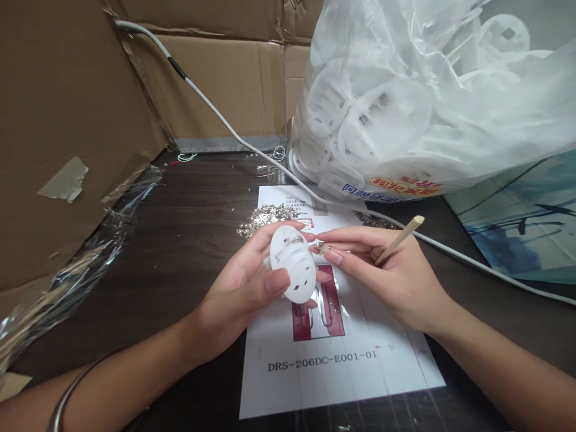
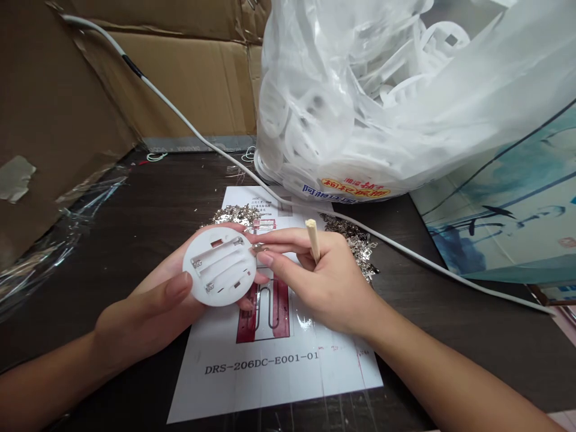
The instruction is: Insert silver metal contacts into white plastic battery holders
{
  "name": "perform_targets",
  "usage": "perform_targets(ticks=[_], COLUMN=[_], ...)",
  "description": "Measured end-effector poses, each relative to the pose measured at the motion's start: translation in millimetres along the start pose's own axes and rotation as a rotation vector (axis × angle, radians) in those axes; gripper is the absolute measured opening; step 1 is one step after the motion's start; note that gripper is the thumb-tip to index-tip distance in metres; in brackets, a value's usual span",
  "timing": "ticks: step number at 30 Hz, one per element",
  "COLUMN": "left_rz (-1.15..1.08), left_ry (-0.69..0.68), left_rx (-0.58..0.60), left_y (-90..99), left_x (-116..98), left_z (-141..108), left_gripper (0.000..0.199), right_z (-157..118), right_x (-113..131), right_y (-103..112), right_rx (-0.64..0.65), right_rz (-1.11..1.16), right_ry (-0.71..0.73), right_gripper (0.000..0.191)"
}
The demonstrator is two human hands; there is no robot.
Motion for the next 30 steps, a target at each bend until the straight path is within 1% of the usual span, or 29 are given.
perform_targets(ticks=[4, 8, 10, 15, 17, 19, 23, 25, 27, 30], left_rz=[-0.041, -0.054, -0.053, -0.069, -0.058, -0.047, -0.031, -0.026, -0.037, -0.048], left_ry=[0.028, 0.02, 0.037, 0.058, 0.055, 0.055, 0.047, 0.028, 0.018, 0.013], left_rx=[0.013, 0.037, 0.028, 0.03, 0.015, 0.012, 0.048, 0.051, 0.055, 0.029], left_y=[-2.4, -3.6, -1.8, -2.4, -1.0, -0.4, -3.1, -3.3, -3.8, -0.8], left_x=[2.9, 3.5, 5.6, 7.3, 6.8, 6.7, 6.0, 4.3, 3.8, 4.2], left_z=[0.4, 0.8, 0.4, -0.4, -0.5, -0.3, 0.8, 1.0, 0.7, 0.1], left_gripper=[0.05, 0.052, 0.055, 0.048, 0.052, 0.054, 0.048, 0.046, 0.046, 0.052], right_z=[0.7, 1.6, 1.4, 1.0, 1.1, 1.2, 0.8, 0.7, 0.8, 0.2], right_x=[7.9, 5.9, 2.1, -7.2, -10.9, -13.7, -17.8, -17.4, -16.4, -19.4], right_y=[7.2, 10.2, 8.8, 1.7, 1.2, 2.1, -4.6, -8.9, -10.3, -13.4], right_rx=[-0.061, -0.081, -0.069, -0.008, -0.002, -0.005, 0.061, 0.092, 0.09, 0.097], right_rz=[-0.124, -0.054, 0.013, 0.225, 0.232, 0.192, 0.149, 0.188, 0.241, 0.333], right_ry=[0.045, 0.017, -0.014, -0.07, -0.102, -0.133, -0.203, -0.206, -0.192, -0.21], right_gripper=[0.009, 0.007, 0.006, 0.012, 0.012, 0.013, 0.02, 0.019, 0.016, 0.014])
Point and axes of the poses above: each hand's wrist, its own z-axis towards the middle knuckle, its own y-axis out of the back of the hand, x = y × z, the point moved 10 cm from there along z, towards the middle knuckle, and after that the axes turned 7 degrees about x, right-handed, at the moved point
